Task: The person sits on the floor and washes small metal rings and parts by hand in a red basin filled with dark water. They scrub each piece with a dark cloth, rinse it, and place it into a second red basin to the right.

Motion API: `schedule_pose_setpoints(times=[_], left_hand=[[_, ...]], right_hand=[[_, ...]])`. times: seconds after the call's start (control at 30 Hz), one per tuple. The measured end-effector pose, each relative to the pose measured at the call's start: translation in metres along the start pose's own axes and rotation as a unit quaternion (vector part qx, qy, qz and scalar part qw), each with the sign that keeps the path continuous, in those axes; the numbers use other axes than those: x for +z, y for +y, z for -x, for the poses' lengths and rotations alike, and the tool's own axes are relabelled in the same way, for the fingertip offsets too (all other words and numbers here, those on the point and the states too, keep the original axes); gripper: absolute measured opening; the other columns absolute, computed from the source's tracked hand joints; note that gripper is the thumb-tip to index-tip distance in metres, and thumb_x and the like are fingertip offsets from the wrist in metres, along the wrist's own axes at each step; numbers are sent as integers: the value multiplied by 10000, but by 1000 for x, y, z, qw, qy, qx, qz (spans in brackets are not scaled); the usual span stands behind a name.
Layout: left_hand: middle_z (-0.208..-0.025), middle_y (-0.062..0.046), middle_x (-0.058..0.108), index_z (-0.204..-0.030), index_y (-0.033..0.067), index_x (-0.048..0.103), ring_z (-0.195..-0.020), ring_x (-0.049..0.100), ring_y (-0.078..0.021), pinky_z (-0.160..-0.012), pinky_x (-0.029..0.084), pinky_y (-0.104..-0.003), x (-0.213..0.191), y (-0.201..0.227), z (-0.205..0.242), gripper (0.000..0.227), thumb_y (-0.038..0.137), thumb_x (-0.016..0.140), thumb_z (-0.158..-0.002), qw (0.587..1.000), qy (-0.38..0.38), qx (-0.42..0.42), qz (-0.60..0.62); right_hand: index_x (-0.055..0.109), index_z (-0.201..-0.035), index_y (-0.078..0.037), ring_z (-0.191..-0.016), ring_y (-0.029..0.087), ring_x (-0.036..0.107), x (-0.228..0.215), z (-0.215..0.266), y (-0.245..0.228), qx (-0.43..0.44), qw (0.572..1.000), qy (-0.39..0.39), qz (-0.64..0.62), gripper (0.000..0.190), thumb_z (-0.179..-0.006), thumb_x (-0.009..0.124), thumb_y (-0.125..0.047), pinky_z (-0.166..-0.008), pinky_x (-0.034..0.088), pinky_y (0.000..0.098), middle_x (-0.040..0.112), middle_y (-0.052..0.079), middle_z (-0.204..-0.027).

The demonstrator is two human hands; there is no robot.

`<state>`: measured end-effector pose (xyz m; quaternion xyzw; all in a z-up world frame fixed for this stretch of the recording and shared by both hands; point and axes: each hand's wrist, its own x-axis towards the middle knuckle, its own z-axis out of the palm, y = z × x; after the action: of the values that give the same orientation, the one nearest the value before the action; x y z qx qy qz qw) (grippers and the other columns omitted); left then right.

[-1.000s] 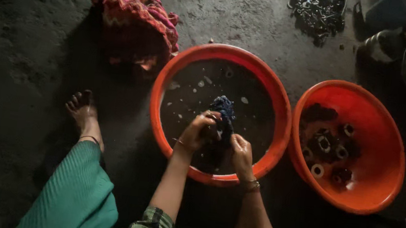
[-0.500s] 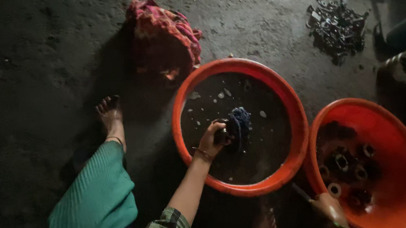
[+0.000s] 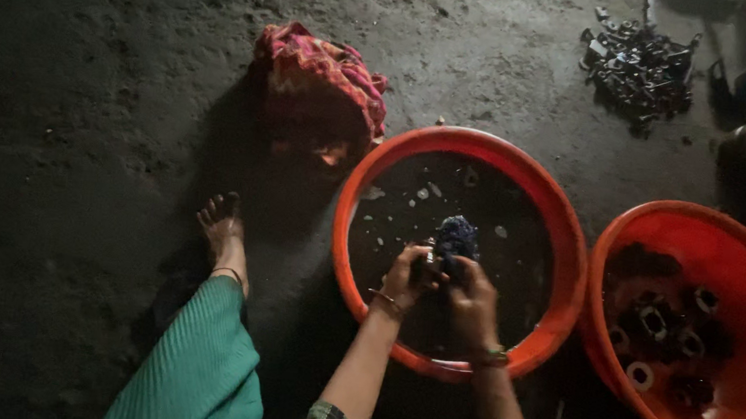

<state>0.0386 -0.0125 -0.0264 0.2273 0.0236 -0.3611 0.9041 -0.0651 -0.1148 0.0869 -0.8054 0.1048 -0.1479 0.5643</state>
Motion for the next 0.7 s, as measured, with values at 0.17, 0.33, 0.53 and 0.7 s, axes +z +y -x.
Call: schedule_pose_setpoints(times=[0.17,0.33,0.53,0.7], left_hand=[[-1016,-128,724,-1191,183,539,-833,723,-306,-691,614,-422,25,0,9,272,273,610,-944,999,50,11,12],[-1060,-148,683,-1203,164,519,-932,701,-375,-789,624,-486,24,1,2,258,254,602,-975,993,66,35,92],[-1047,-190,710,-1054,27,594,-988,720,-356,-920,624,-498,6,-11,-10,150,143,678,-1010,988,14,67,137],[-937,-155,744,-954,70,696,-809,737,-256,-761,638,-386,3,-6,-11,219,288,704,-951,991,39,54,120]], right_hand=[[688,-1230,-43,-910,277,636,-67,-10,25,84,934,228,261,381,-865,579,-68,-802,541,422,651,189,-1090],[522,-1465,89,-1014,473,599,-71,-31,99,97,813,119,562,644,-849,535,-98,-881,515,548,523,359,-1269],[450,-1399,148,-1238,628,530,-45,-24,151,-91,701,128,696,872,-606,569,-191,-1001,452,616,390,438,-1431],[549,-1340,53,-1084,412,626,-62,-1,116,95,876,33,471,545,-827,685,-72,-922,536,455,561,299,-1291]])
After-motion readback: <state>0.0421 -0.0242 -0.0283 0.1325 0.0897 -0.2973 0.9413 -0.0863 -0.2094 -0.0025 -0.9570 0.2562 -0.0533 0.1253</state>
